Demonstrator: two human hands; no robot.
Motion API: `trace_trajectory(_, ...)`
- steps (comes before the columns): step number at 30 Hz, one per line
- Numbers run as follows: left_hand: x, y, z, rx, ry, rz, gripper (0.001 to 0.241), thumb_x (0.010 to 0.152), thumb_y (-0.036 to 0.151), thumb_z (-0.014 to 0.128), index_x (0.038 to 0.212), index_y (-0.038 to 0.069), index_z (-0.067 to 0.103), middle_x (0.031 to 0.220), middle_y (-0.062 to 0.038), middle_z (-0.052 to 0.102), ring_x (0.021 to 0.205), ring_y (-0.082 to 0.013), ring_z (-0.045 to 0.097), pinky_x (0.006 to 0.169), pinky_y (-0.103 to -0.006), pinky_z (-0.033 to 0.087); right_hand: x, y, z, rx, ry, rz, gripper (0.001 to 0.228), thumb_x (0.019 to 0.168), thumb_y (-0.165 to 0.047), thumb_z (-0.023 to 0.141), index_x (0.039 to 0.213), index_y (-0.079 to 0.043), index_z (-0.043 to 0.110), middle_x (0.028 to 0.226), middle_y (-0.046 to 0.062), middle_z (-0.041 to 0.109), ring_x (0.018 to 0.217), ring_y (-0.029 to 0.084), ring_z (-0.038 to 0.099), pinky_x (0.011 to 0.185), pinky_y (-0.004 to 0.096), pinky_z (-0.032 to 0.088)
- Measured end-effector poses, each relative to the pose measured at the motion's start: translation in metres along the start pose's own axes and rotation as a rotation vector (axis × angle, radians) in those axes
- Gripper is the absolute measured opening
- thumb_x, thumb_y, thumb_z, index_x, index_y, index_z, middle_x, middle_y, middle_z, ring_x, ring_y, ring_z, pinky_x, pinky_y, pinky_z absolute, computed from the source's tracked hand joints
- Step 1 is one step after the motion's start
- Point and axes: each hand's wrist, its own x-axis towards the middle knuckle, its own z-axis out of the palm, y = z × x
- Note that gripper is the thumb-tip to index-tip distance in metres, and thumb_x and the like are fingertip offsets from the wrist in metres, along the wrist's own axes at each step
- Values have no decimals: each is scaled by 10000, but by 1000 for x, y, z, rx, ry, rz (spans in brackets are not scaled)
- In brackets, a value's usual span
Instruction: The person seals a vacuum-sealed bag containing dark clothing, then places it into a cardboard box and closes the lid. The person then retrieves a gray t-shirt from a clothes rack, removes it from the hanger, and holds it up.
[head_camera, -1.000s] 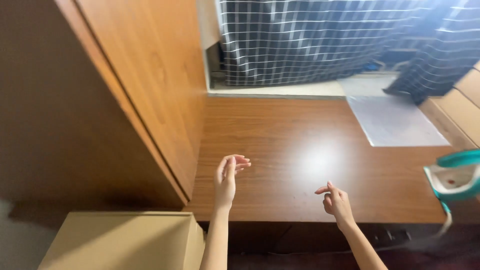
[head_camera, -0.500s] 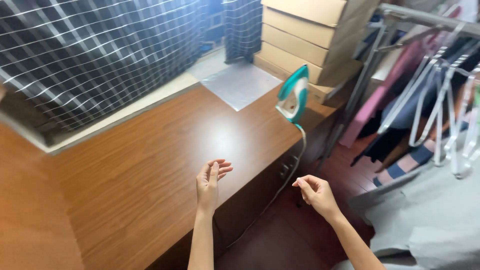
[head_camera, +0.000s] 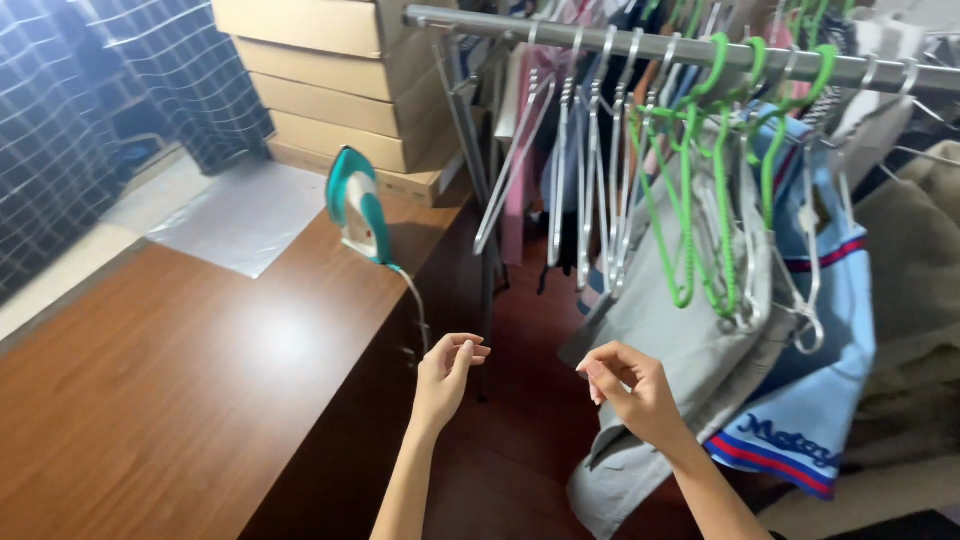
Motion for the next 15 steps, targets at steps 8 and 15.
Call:
trace_trajectory(8, 11, 30, 127, 15, -213, 121, 179, 865, 165, 503, 895, 72, 654, 740, -84, 689, 780, -227, 671, 788, -356, 495, -11, -34, -84, -141, 354, -333, 244, 874, -106, 463, 746, 6, 638, 520, 94, 565, 588, 161, 544, 616, 258, 470)
trace_trajectory(15, -3, 48, 195, 112, -251, 372, 232, 821, 254, 614, 919, 44, 617, 834, -117, 660, 854, -261, 638, 765, -351, 503, -19, -51, -105, -9, 519, -147, 328, 918, -81, 340, 1204, 34, 453, 1241, 173, 493, 1204, 235, 384, 1007, 422, 323)
